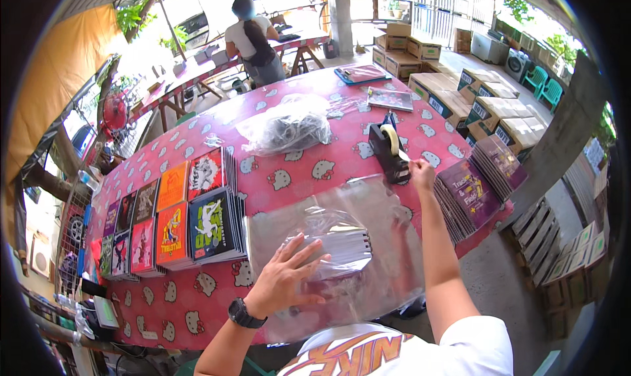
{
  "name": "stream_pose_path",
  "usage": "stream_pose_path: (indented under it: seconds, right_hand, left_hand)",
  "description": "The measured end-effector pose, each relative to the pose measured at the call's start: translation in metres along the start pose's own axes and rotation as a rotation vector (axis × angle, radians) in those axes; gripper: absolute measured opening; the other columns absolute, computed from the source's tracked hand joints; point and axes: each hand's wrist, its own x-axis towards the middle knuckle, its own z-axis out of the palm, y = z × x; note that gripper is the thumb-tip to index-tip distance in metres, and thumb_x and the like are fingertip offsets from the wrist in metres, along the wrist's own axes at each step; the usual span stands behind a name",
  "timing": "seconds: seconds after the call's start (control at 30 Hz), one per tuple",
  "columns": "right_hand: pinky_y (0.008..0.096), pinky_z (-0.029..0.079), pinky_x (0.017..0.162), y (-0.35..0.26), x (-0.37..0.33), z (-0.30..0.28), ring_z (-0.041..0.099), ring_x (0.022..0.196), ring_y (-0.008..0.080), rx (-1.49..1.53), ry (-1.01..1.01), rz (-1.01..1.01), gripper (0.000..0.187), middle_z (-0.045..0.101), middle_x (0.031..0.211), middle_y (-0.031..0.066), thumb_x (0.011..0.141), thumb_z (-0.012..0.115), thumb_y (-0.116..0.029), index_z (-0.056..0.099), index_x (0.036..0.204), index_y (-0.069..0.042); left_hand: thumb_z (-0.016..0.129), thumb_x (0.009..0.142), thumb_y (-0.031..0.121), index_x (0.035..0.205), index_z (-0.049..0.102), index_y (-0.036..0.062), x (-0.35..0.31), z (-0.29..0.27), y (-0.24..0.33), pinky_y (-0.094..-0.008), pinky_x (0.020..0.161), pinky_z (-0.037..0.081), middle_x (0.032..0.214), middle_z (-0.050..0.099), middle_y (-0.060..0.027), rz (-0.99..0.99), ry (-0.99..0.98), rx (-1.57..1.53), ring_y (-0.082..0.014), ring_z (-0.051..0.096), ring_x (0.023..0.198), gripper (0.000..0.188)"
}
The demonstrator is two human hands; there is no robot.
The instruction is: The person places stacks of notebooks into plastic bags, seals them using adhesive tape, and places the packaged notebooks onto a growing pile.
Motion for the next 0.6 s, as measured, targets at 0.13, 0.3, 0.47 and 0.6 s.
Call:
stream_pose_path:
  seconds: [0.13, 0.3, 0.47, 0.6]
  right_hand:
    - [0.0225, 0.031, 0.039, 0.051, -0.020, -0.003, 0.043, 0.045, 0.0074, 0.676, -0.244, 0.595, 0.019, 0.056, 0.062, 0.0001, 0.085, 0.062, -0.021, 0.061, 0.075, -0.005]
    - [0.0188, 0.025, 0.037, -0.129, -0.062, -0.029, 0.035, 0.044, 0.0017, 1.021, -1.036, 0.499, 0.019, 0.049, 0.059, -0.0042, 0.086, 0.062, -0.023, 0.059, 0.080, -0.005]
    - [0.0236, 0.043, 0.049, -0.235, -0.114, -0.092, 0.057, 0.056, 0.0112, 0.357, -1.271, -0.184, 0.033, 0.061, 0.065, 0.0058, 0.083, 0.063, -0.034, 0.065, 0.078, -0.001]
    - [0.0303, 0.050, 0.063, -0.257, -0.147, -0.093, 0.065, 0.072, 0.0216, -0.454, -0.983, -0.653, 0.050, 0.066, 0.075, 0.0124, 0.076, 0.064, -0.051, 0.067, 0.079, -0.001]
  left_hand:
    - [0.077, 0.060, 0.041, 0.125, 0.053, 0.0156, 0.013, 0.004, 0.001, -0.0454, 0.106, 0.027, 0.139, 0.038, -0.0083, 0.067, 0.004, -0.030, -0.0344, 0.026, 0.132, 0.073]
    - [0.077, 0.059, 0.043, 0.126, 0.052, 0.0173, -0.001, -0.002, -0.003, -0.0470, 0.107, 0.026, 0.140, 0.036, -0.0092, 0.021, -0.003, -0.017, -0.0350, 0.024, 0.133, 0.076]
    - [0.077, 0.055, 0.051, 0.125, 0.053, 0.0194, 0.009, 0.000, -0.003, -0.0485, 0.108, 0.021, 0.144, 0.029, -0.0126, 0.094, -0.080, -0.014, -0.0370, 0.019, 0.134, 0.081]
    - [0.078, 0.054, 0.050, 0.123, 0.055, 0.0188, 0.003, 0.004, -0.011, -0.0475, 0.108, 0.020, 0.145, 0.027, -0.0134, 0.105, -0.042, -0.046, -0.0373, 0.018, 0.134, 0.079]
